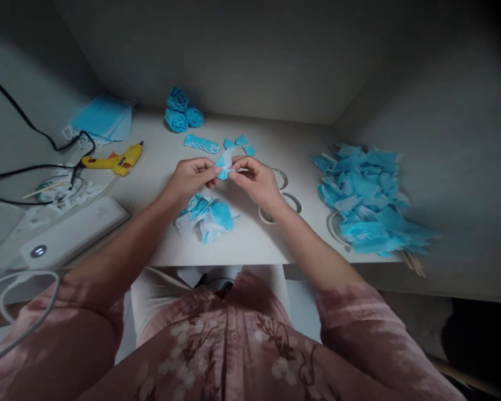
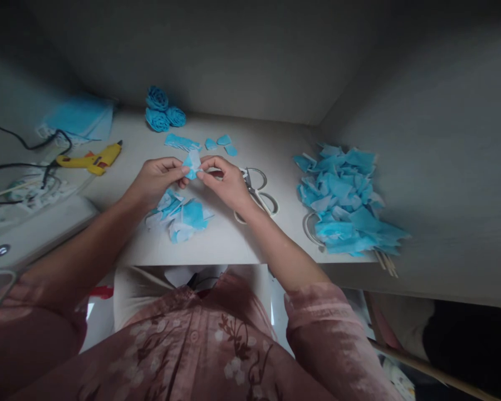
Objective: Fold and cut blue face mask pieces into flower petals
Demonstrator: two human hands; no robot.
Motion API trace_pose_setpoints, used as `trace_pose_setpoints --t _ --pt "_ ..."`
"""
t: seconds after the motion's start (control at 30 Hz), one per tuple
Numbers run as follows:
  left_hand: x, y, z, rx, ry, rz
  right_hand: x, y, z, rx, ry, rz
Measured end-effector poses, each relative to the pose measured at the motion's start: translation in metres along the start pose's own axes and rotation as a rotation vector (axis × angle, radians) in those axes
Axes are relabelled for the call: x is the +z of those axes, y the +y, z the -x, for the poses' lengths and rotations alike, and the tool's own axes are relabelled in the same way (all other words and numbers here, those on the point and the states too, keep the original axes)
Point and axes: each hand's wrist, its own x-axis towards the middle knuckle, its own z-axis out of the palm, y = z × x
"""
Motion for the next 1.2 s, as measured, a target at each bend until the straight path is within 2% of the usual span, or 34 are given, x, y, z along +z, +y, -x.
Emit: trace_pose_setpoints --t 0.3,0.6,1.2 --pt "0.0 -0.0023 0.0001 -0.01 -0.013 0.012 0.0 0.007 -0.0022 0.083 -0.016 -0.126" --pt "0.0023 -0.0007 0.0027 0.02 -0.04 -0.071 0.0005 0.0094 -0.0008 0.032 -0.045 0.002" --pt "0.0 -0.0079 0.0035 0.113 -0.071 -0.208 0.0038 0.0044 -0.0003 0.065 -0.028 0.013"
